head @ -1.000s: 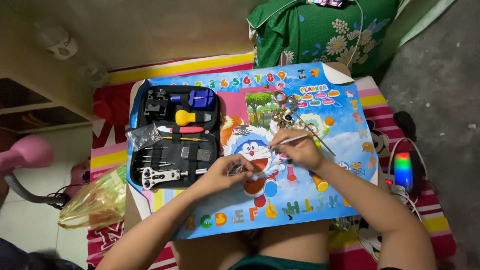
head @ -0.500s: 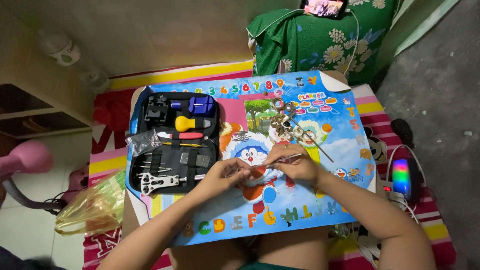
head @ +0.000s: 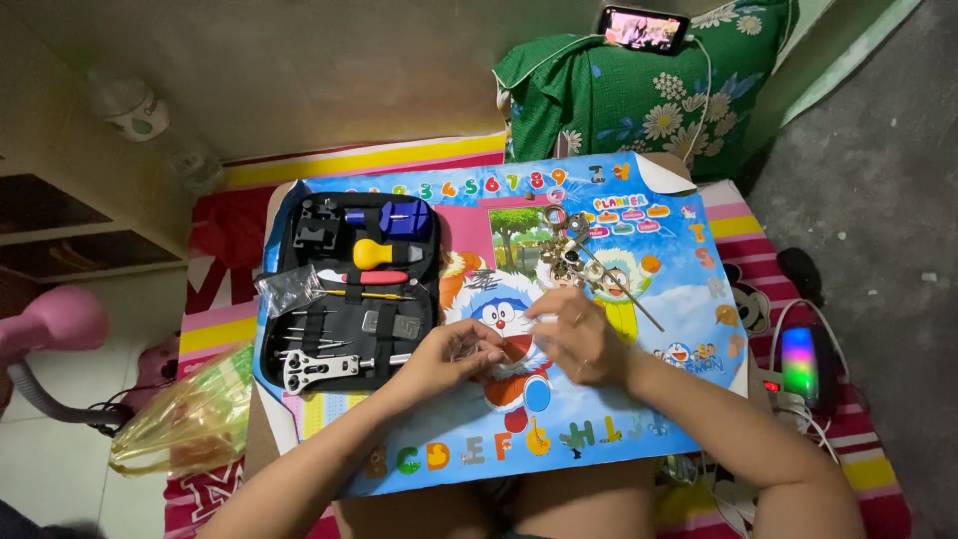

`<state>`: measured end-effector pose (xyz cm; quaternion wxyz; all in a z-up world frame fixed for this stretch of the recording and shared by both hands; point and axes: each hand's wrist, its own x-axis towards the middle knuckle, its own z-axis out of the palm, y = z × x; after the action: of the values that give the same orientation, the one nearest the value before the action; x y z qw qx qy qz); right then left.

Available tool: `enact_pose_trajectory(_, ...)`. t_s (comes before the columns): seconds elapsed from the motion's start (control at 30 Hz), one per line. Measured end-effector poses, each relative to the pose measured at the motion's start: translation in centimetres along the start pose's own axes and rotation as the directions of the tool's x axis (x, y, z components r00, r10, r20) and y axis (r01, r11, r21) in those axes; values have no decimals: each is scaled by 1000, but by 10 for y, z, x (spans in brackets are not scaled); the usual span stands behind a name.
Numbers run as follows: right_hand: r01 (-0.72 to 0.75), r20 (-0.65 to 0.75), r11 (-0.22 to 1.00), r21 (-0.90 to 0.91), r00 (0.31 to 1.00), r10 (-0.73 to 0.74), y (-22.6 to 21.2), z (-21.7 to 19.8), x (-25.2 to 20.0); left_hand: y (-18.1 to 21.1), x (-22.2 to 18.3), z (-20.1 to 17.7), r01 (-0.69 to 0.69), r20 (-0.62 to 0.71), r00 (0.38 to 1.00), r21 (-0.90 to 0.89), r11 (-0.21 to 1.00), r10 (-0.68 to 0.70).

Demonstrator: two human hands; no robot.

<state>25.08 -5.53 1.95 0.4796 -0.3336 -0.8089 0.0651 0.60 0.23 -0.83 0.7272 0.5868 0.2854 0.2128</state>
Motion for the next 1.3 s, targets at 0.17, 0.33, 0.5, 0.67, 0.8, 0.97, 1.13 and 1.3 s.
enact_pose_trajectory(0.17,338,183,906,-255,937,-299,-19,16,5,-4,2,-2,-15,1,1000,46,999,15)
enact_pose_trajectory(0.33,252,195,933,-256,959,-206,-1,26,-22,-7,1,-1,-8,-10,1000,1,1000,8)
enact_pose_trajectory(0.5,259,198,928,-270,958,-209,7,32,-31,-8,1,-2,-5,0,1000,13,1000,5)
enact_pose_trajectory(0.67,193,213,952,-238,967,-143,-17,16,-3,-4,-1,-2,-79,46,996,143,987,73)
enact_pose_trajectory(0.8,210,204,955,-211,964,-167,-25,16,5,0,-4,0,-67,45,997,168,984,60)
enact_pose_trajectory(0.97,218,197,956,-194,964,-180,-22,13,2,-5,-4,2,-81,46,996,222,972,72)
enact_pose_trajectory(1.13,221,95,972,-75,972,-214,-28,14,5,10,-11,7,-253,93,966,505,825,239)
enact_pose_trajectory(1.3,273,116,947,-169,960,-256,-18,36,-11,2,-12,11,-304,135,951,555,774,277)
